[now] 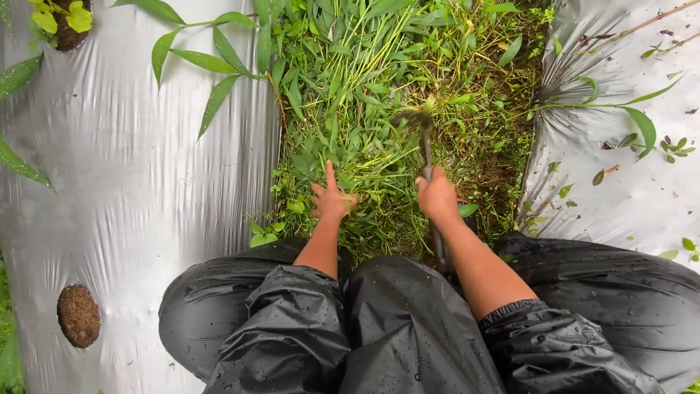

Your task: The person sits on the ground between rows of plants and uses a sickle to cut weeds growing on the soil. They gather the cut weeds by hand and toss them aside, continuing to clear the area around the crop plants.

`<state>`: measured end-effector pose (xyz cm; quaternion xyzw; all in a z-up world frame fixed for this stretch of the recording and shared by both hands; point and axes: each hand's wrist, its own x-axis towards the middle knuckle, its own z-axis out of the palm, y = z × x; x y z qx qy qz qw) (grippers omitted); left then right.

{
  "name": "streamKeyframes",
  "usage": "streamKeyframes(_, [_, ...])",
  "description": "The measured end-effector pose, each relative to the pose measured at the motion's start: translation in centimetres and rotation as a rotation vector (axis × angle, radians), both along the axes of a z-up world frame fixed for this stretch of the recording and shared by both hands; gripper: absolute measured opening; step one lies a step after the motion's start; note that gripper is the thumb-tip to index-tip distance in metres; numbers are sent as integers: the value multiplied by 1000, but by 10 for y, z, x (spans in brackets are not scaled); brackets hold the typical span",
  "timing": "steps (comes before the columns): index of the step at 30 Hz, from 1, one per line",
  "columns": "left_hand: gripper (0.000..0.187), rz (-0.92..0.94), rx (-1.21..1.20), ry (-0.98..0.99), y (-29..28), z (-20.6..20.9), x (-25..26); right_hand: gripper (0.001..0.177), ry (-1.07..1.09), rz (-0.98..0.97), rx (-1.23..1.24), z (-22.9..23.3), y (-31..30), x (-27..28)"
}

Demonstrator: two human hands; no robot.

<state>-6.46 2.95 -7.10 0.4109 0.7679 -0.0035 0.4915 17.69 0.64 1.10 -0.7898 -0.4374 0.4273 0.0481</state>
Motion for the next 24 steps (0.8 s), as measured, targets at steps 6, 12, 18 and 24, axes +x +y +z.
streamKeyframes(6, [93,661,-21,-704,7,9,41,40,-93,446,29,-42,-22,-9])
streamKeyframes(12, [93,617,106,-926,22,56,57,46,-114,484,68,-10,-9,0])
streamKeyframes(18, [92,632,329,-926,54,77,67,48,-61,317,198,76,9,-1])
streamKeyframes(24, [89,656,339,-803,60,151,72,51,-43,236,193,63,11,-4])
